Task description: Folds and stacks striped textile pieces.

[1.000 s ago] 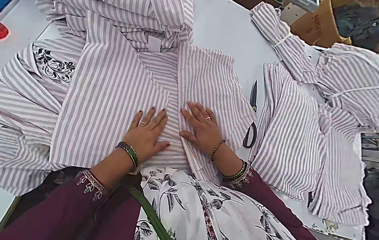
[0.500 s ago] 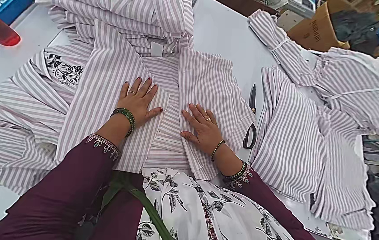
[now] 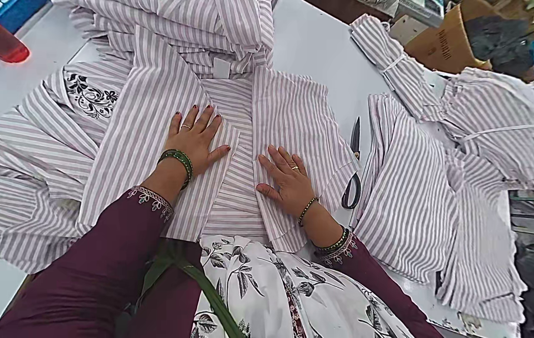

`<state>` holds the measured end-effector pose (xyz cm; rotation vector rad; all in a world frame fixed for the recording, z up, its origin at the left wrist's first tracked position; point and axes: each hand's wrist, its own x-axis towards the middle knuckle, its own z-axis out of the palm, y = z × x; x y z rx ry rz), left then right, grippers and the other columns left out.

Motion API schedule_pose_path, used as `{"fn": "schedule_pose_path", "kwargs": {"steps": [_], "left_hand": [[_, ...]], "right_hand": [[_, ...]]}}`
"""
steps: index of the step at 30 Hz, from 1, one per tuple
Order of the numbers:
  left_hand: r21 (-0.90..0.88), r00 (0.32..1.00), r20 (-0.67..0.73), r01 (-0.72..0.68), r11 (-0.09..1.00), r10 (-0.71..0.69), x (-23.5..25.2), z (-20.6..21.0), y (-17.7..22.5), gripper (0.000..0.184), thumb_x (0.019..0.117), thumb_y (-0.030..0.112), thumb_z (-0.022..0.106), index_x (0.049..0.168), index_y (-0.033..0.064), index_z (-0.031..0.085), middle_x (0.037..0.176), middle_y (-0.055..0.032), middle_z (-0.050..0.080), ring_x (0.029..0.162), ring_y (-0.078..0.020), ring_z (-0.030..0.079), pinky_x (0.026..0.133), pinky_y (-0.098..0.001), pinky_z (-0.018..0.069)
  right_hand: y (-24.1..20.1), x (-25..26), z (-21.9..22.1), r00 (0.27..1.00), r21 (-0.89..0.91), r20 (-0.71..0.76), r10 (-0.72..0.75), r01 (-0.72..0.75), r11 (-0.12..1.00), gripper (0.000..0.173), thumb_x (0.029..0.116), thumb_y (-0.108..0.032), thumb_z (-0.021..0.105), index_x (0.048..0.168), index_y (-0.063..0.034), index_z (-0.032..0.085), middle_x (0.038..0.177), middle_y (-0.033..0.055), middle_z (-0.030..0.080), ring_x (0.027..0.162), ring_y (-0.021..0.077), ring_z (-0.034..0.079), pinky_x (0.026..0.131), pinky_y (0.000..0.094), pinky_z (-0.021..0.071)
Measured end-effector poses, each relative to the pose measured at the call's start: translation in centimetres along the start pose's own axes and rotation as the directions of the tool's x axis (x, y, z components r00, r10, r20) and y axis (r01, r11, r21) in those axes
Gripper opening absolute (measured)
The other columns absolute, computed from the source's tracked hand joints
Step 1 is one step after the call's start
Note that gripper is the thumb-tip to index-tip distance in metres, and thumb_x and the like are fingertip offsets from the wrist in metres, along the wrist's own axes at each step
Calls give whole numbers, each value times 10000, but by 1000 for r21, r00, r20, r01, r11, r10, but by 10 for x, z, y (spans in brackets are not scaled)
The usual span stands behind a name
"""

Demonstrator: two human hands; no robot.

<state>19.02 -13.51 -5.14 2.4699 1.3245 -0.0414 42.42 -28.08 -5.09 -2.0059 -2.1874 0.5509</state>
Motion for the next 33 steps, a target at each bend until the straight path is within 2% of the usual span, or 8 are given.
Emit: {"fn": "schedule_pose_path", "kwargs": {"steps": [2, 3, 5, 8, 12, 18, 24, 33], "left_hand": [[-1, 1000, 3, 8, 1000, -8, 0, -1, 0, 777, 1016, 640, 389, 1627, 167, 307, 1721, -94, 175, 1590, -380, 73, 1219, -670, 32], [1, 1000, 5, 10, 1000, -10, 0, -1, 0, 773, 1019, 636, 379, 1629, 167, 301, 1722, -91, 169, 1591, -378, 69, 1217, -671, 30], [-9, 1000, 3, -1, 1000, 1, 2, -1, 0, 767, 1025, 624, 378, 1627, 153, 305, 1720, -105, 172, 1590, -386, 67, 1212, -681, 23], [-4, 1000, 12, 9, 1000, -9, 2, -3, 1, 775, 1024, 633, 370, 1633, 160, 288, 1724, -93, 160, 1592, -377, 54, 1217, -672, 15], [-11, 1000, 7, 13, 1000, -13, 2, -4, 1, 763, 1026, 618, 396, 1629, 160, 299, 1722, -94, 167, 1590, -383, 67, 1220, -669, 24], [-21, 1000, -25, 2, 1000, -3, 2, 0, 0, 760, 1017, 621, 408, 1619, 163, 329, 1714, -98, 200, 1587, -388, 94, 1217, -680, 42], [-3, 1000, -2, 17, 1000, -17, 2, -2, 2, 756, 1024, 622, 401, 1627, 175, 307, 1722, -82, 177, 1591, -371, 76, 1221, -667, 37], [0, 1000, 3, 18, 1000, -18, 2, -3, 2, 760, 1026, 619, 405, 1631, 170, 297, 1724, -75, 167, 1593, -366, 72, 1224, -660, 35]], "right_hand": [[-11, 2, -7, 999, -4, 49, 22, -22, 1000, 629, 1043, -486, 443, 1597, -196, 373, 1698, 80, 221, 1585, 298, 111, 1239, 595, 36], [-19, 2, -8, 999, -10, 33, -7, 7, 1000, 638, 1042, -452, 468, 1593, -144, 374, 1697, 99, 220, 1583, 308, 116, 1238, 600, 50], [-34, 1, 0, 982, -24, -32, -186, 186, 982, 718, 1007, -524, 491, 1558, -68, 420, 1671, 129, 285, 1561, 330, 215, 1228, 606, 154], [-53, -2, 14, 902, 71, 143, -406, 400, 914, 830, 981, -623, 470, 1563, -37, 394, 1650, 150, 326, 1541, 327, 276, 1230, 569, 178], [-43, -11, 27, 843, 48, 61, -535, 533, 845, 698, 1030, -521, 432, 1526, -30, 454, 1606, 131, 417, 1497, 308, 378, 1216, 538, 246], [-34, -23, 32, 818, 7, -10, -575, 575, 818, 630, 1060, -484, 364, 1498, -53, 500, 1582, 114, 458, 1476, 289, 417, 1211, 517, 267], [-31, -23, 34, 809, -2, -46, -586, 587, 810, 655, 1066, -519, 308, 1488, -63, 517, 1565, 104, 483, 1467, 284, 432, 1209, 505, 282], [-31, -24, 34, 809, 9, -65, -584, 586, 810, 650, 1057, -519, 343, 1472, -57, 537, 1552, 105, 499, 1457, 288, 445, 1203, 508, 294]]}}
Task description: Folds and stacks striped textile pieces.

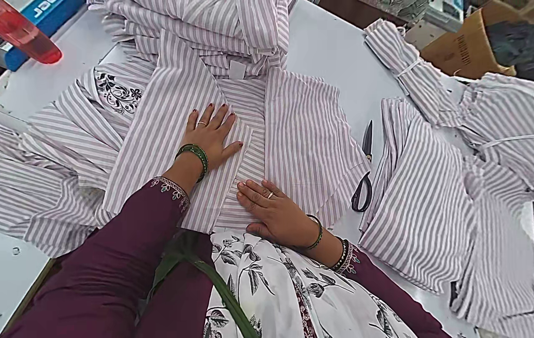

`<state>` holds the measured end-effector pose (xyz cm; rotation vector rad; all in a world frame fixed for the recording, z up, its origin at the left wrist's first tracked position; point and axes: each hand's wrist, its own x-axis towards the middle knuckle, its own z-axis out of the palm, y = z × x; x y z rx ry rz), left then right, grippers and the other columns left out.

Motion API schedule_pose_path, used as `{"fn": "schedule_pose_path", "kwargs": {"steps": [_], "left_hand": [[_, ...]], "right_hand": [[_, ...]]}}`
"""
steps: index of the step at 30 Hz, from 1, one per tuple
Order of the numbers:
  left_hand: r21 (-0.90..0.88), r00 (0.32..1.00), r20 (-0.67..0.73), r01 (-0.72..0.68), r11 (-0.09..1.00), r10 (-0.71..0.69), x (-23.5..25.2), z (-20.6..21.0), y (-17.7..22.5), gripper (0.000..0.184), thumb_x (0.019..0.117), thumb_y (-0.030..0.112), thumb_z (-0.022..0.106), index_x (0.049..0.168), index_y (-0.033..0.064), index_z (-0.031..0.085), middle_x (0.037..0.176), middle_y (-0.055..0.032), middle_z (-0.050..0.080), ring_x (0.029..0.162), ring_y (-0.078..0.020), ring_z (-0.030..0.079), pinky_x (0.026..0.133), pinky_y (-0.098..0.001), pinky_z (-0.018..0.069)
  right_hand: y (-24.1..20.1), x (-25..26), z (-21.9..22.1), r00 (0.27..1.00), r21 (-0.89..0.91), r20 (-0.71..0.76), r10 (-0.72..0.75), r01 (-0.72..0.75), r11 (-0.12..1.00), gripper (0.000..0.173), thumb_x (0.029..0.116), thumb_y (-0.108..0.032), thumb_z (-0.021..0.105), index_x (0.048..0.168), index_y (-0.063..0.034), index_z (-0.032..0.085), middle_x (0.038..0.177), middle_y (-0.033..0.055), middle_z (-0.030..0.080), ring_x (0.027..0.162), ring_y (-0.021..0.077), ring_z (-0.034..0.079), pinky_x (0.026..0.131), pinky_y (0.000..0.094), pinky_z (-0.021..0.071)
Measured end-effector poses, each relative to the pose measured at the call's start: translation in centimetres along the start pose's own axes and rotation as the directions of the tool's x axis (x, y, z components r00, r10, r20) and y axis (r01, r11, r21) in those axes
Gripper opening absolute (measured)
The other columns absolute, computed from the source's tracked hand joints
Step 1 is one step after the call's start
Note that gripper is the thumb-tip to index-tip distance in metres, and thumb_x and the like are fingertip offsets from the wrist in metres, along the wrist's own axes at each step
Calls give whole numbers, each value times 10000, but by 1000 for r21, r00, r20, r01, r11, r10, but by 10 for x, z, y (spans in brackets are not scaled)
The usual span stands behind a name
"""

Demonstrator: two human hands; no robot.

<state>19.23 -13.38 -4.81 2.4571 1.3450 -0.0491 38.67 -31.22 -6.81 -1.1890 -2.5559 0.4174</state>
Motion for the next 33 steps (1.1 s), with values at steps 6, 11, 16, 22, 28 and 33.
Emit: {"fn": "schedule_pose_path", "kwargs": {"steps": [6, 11, 16, 22, 28, 33], "left_hand": [[0, 1000, -1, 2, 1000, -2, 1, 1, 0, 755, 1026, 619, 406, 1628, 175, 304, 1721, -74, 182, 1592, -370, 73, 1223, -666, 32], [-3, 1000, 4, 5, 1000, -5, 1, 1, 0, 763, 1023, 629, 398, 1630, 177, 302, 1724, -69, 173, 1593, -366, 69, 1222, -666, 27], [-27, 999, -39, -19, 999, 18, 1, 3, -2, 749, 1019, 601, 441, 1607, 145, 355, 1708, -103, 220, 1583, -398, 108, 1212, -691, 54], [-16, 1000, -18, -7, 1000, 6, 1, 3, -2, 762, 1021, 622, 412, 1622, 164, 320, 1719, -85, 186, 1591, -375, 78, 1217, -674, 36], [-20, 1000, -18, -11, 1000, 11, 1, 2, -2, 766, 1021, 619, 415, 1623, 156, 315, 1718, -88, 189, 1591, -376, 74, 1219, -673, 33], [-16, 1000, -10, -3, 1000, 3, 1, 1, -1, 758, 1022, 615, 422, 1623, 164, 317, 1718, -84, 191, 1591, -371, 77, 1220, -668, 39]], "right_hand": [[0, 0, -3, 1000, 13, 28, 5, -5, 1000, 631, 1047, -493, 400, 1483, -54, 524, 1560, 109, 488, 1462, 293, 438, 1208, 514, 284], [0, 0, -2, 1000, 12, 29, 4, -5, 1000, 629, 1045, -491, 406, 1482, -55, 525, 1562, 111, 486, 1463, 293, 436, 1210, 515, 281], [-1, -2, -1, 1000, -8, 10, -8, 8, 1000, 630, 1045, -492, 397, 1472, -49, 534, 1553, 115, 496, 1453, 292, 452, 1201, 517, 295], [-1, -2, -2, 1000, -6, 22, 0, 1, 1000, 630, 1044, -492, 406, 1480, -55, 527, 1560, 108, 489, 1455, 289, 449, 1205, 516, 286], [-1, -2, -2, 1000, -4, 16, -2, 2, 1000, 643, 1050, -509, 372, 1473, -54, 535, 1555, 108, 495, 1452, 289, 454, 1201, 516, 293], [0, -2, -1, 1000, -9, 11, -7, 7, 1000, 648, 1049, -517, 368, 1475, -57, 532, 1555, 110, 495, 1451, 287, 455, 1198, 513, 298]]}}
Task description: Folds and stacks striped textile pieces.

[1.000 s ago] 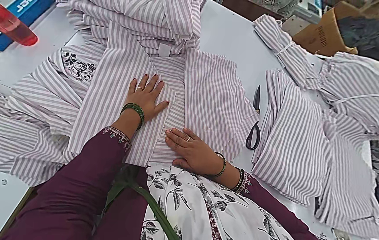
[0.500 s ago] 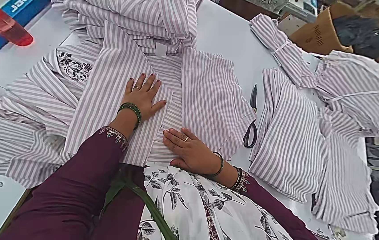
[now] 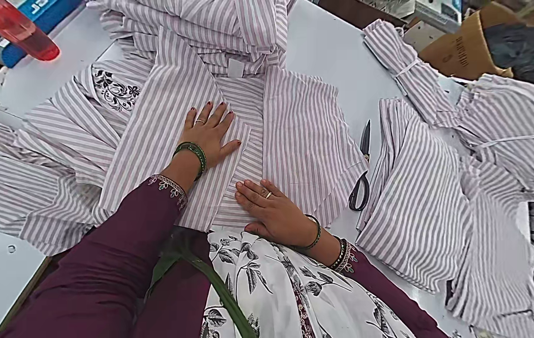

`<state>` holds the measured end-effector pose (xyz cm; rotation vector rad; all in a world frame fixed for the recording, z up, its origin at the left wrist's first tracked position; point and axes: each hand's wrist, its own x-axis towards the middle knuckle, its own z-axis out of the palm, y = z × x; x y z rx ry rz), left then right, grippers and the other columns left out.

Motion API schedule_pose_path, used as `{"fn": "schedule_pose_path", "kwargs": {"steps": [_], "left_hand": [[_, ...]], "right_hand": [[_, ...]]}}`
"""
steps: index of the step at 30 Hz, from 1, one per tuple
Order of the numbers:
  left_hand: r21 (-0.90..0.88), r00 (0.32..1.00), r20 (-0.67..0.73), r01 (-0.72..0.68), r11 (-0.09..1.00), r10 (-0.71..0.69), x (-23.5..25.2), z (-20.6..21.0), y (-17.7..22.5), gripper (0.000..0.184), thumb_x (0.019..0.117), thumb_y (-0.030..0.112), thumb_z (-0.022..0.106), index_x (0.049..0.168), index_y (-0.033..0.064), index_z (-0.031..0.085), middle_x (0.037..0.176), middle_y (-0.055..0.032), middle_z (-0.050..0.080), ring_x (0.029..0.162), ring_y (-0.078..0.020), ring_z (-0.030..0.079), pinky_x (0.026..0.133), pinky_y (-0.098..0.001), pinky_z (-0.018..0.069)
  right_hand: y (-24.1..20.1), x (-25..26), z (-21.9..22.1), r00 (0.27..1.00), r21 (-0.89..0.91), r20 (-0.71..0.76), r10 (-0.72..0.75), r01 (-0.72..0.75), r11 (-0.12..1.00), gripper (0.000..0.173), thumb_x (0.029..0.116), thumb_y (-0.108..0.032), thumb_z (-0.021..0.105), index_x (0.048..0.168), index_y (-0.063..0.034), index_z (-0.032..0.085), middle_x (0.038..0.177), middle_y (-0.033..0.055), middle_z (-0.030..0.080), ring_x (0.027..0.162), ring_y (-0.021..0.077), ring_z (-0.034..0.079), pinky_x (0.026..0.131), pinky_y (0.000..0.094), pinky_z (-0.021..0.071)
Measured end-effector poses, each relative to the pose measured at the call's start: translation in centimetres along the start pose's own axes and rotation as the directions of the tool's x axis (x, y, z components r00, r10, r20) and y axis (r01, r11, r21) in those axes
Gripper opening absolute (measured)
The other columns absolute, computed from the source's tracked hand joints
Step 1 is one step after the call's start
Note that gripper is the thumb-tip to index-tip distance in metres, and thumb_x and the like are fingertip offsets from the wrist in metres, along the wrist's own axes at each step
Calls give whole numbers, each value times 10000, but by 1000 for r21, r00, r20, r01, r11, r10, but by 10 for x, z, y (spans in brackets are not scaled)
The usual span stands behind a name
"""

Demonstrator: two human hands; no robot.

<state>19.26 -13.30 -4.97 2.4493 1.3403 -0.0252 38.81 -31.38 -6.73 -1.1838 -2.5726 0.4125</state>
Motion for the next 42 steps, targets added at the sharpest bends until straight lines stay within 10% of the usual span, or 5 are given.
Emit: {"fn": "schedule_pose_path", "kwargs": {"steps": [42], "left_hand": [[8, 1000, -6, 8, 1000, -8, 1, 1, 0, 758, 1018, 621, 437, 1624, 181, 319, 1716, -85, 199, 1587, -376, 105, 1222, -667, 61]], "right_hand": [[1, 1, -2, 1000, -8, 3, -11, 11, 1000, 655, 1038, -523, 390, 1467, -51, 540, 1549, 106, 503, 1451, 288, 455, 1201, 513, 295]]}}
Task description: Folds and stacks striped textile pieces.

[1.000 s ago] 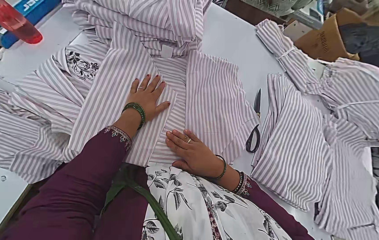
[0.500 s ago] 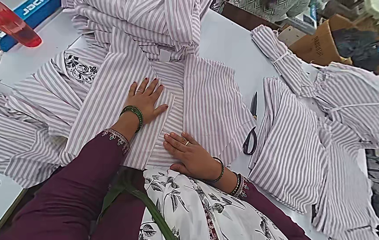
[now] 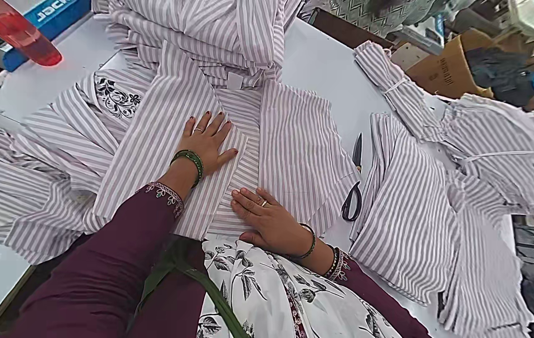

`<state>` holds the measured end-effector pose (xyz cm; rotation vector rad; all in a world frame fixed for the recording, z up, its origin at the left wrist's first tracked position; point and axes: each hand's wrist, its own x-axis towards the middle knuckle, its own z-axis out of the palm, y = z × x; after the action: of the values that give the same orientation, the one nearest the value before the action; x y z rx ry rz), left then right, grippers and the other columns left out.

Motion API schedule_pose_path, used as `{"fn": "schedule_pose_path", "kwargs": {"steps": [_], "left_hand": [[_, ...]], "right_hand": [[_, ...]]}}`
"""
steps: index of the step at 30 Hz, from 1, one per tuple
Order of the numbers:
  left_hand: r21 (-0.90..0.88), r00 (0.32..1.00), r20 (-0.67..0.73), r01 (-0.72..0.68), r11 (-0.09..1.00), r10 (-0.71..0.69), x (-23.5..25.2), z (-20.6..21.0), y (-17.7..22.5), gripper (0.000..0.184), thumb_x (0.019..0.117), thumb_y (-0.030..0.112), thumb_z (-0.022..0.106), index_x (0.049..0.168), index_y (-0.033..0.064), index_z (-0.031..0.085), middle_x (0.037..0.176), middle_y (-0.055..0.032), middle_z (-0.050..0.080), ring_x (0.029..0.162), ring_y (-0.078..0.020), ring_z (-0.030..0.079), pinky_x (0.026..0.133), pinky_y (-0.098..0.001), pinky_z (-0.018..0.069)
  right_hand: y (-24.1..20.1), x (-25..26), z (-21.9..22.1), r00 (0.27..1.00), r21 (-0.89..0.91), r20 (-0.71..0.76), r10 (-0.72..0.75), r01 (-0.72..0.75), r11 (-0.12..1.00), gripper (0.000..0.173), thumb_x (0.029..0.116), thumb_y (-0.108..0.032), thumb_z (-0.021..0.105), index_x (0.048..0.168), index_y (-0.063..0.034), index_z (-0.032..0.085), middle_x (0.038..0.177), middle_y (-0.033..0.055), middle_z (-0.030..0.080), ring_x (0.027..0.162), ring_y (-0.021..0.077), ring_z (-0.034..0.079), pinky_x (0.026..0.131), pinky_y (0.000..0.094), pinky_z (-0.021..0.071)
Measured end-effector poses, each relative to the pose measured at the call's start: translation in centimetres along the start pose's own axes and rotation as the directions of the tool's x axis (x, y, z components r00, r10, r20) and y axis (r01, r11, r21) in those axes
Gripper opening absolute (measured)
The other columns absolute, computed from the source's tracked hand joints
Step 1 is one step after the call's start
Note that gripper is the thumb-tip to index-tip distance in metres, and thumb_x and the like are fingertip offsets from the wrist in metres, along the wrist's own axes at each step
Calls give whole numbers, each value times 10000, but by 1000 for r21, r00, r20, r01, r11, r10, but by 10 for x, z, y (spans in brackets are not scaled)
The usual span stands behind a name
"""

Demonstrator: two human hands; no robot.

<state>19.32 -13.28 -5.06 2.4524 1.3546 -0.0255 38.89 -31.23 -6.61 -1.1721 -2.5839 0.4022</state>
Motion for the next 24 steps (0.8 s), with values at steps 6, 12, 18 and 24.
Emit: {"fn": "schedule_pose_path", "kwargs": {"steps": [6, 12, 18, 24], "left_hand": [[-2, 1000, -18, -11, 1000, 11, 0, 1, -1, 757, 1015, 628, 429, 1619, 183, 331, 1712, -88, 213, 1586, -375, 113, 1221, -666, 61], [0, 1000, 8, 1, 1000, -1, 0, 0, -1, 759, 1017, 630, 421, 1627, 192, 311, 1718, -79, 191, 1592, -359, 92, 1227, -653, 41], [12, 1000, 5, 1, 1000, -1, 1, 2, -1, 765, 1015, 648, 392, 1630, 200, 306, 1722, -66, 183, 1593, -351, 92, 1230, -645, 45], [11, 1000, 11, 2, 1000, -2, 0, 0, 0, 759, 1020, 637, 404, 1631, 198, 303, 1720, -64, 188, 1593, -351, 89, 1229, -644, 46]], "right_hand": [[0, 0, 0, 1000, 2, -6, -1, 1, 1000, 653, 1043, -520, 378, 1462, -48, 545, 1544, 108, 509, 1448, 289, 459, 1201, 513, 296], [0, 0, 0, 1000, 9, -8, 4, -4, 1000, 652, 1041, -518, 381, 1461, -48, 547, 1548, 108, 504, 1451, 288, 454, 1201, 513, 294], [0, -1, 1, 1000, 10, -10, 0, 0, 1000, 660, 1039, -526, 378, 1463, -49, 544, 1549, 108, 503, 1451, 288, 454, 1203, 509, 290], [1, -1, 2, 1000, 4, -7, -4, 4, 1000, 660, 1037, -529, 383, 1467, -54, 541, 1551, 103, 501, 1456, 286, 448, 1201, 512, 290]]}}
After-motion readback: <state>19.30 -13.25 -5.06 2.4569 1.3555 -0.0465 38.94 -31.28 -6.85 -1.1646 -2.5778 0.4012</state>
